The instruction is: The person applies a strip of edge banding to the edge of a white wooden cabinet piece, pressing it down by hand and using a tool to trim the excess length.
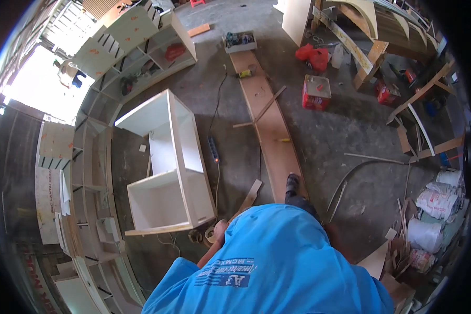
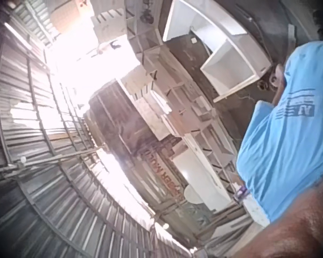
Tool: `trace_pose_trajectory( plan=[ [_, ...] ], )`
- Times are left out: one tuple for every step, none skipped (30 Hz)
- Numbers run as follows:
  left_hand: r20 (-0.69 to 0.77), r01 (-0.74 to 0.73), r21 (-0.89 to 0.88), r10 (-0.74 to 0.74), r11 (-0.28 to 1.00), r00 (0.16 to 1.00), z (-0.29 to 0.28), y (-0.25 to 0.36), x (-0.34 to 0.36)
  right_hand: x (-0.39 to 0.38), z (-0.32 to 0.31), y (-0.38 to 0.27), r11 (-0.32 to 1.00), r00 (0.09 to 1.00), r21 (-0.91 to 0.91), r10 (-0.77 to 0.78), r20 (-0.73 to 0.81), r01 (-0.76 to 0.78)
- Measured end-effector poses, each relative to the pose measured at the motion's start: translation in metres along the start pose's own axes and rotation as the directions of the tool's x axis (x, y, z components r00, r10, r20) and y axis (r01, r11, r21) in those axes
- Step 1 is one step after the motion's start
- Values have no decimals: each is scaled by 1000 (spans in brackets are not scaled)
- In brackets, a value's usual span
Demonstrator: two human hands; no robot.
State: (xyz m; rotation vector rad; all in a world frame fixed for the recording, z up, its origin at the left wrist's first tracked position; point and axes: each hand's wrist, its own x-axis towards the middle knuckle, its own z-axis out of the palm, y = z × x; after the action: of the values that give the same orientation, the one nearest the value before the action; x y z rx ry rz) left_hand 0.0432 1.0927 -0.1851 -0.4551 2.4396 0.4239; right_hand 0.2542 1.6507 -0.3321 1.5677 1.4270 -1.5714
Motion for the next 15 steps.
trace_pose_trajectory(
  plan=[
    [-99, 26, 21, -24, 999, 995, -23, 42, 1, 18, -16, -44, 998, 998, 43, -48, 33, 47],
    [-75, 40, 27, -37, 999, 996, -48, 81, 6, 34, -31, -90, 992, 993, 89, -97, 65, 91],
    [-100, -50, 58, 56, 997, 993, -67, 110, 3, 42, -53, -128, 975, 979, 165, -169, 116, 149],
    [-103, -121, 95, 130, 988, 986, -81, 133, -5, 43, -72, -157, 954, 960, 234, -229, 160, 188],
    [-167, -119, 56, 127, 991, 978, -94, 156, -7, 44, -85, -190, 948, 946, 270, -232, 225, 169],
    [-171, -56, 35, 61, 998, 983, -106, 179, -5, 41, -96, -225, 914, 860, 381, -303, 412, 139],
    [-183, -72, -7, 69, 997, 981, -120, 198, -2, 36, -105, -265, 907, 786, 418, -291, 545, 46],
    [-181, -56, -38, 48, 998, 982, -135, 214, 2, 30, -94, -296, 906, 893, 344, -350, 283, 246],
    [-176, -55, -57, 44, 997, 983, -148, 229, 7, 24, -79, -323, 903, 911, 124, -404, -79, 412],
    [-218, -75, -98, 52, 992, 975, -161, 242, 13, 16, -69, -350, 903, 917, 157, -396, -55, 400],
    [-262, -82, -129, 46, 988, 964, -173, 252, 18, 8, -57, -376, 902, 910, 125, -411, -46, 413],
    [-261, -68, -151, 26, 986, 965, -184, 262, 24, 1, -42, -395, 904, 904, 41, -422, -61, 425],
    [-285, -99, -159, 51, 982, 957, -194, 270, 32, -5, -26, -409, 902, 905, 70, -426, -14, 426],
    [-302, -114, -151, 64, 982, 951, -203, 277, 38, -10, -10, -422, 915, 915, 40, -403, 35, 401],
    [-309, -115, -180, 55, 977, 949, -210, 283, 45, -13, 6, -433, 930, 929, -8, -366, 56, 367]
  ],
)
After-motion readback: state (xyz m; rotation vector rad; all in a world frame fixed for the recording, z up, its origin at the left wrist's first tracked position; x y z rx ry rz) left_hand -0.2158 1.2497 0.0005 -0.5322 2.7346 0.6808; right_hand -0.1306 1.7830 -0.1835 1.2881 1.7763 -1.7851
